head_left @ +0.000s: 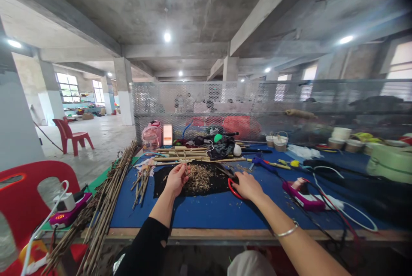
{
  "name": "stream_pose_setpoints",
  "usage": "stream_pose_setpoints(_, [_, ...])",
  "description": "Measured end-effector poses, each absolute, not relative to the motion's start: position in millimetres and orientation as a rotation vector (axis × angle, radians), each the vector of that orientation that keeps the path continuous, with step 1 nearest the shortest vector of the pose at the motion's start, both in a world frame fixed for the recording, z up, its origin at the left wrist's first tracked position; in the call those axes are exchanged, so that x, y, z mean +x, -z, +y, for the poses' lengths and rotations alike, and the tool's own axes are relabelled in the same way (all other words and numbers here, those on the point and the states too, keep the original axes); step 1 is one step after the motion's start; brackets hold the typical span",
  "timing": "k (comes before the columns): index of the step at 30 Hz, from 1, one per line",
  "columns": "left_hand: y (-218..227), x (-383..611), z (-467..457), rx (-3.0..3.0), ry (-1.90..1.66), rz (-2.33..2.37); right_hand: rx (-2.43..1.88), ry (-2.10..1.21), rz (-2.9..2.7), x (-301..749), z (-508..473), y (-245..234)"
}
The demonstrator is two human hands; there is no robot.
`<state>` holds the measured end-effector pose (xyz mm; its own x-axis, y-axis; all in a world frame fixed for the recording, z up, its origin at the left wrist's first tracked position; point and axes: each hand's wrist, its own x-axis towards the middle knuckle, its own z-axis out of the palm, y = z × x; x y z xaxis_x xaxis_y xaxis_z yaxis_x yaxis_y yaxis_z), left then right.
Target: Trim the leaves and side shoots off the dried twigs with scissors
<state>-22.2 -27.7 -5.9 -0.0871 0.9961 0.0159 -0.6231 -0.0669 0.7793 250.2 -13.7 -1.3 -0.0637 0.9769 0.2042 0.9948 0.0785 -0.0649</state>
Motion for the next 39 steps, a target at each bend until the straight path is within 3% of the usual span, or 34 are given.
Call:
stream_pose_setpoints(7, [14.5, -29.7, -27.9, 0.789, -1.531, 0.819, -1.961, -0.152, -2.249, 258.9, 3.7, -3.6])
stream_pose_setpoints(14, [15.6, -25.9, -28.0, 0.809, -1.571, 0.878, -1.908, -0.164, -1.982, 257.8, -1.9, 5.2])
stream_pose_setpoints(23, [14.2, -25.1, -28.8, 0.756, -1.547, 0.935, -1.211, -0.506, -1.747, 193.2, 4.0, -12.8])
stream_pose_setpoints(32, [13.1, -24.5, -31.5, 0.793, -1.573, 0.916, -1.084, -0.421, -1.582, 140.9, 21.0, 0.8])
stream_pose_setpoints(39, [-13.1, -16.4, -20.6, 0.879, -1.689, 0.849, -1.103, -0.367, -1.545, 148.2, 9.2, 13.5])
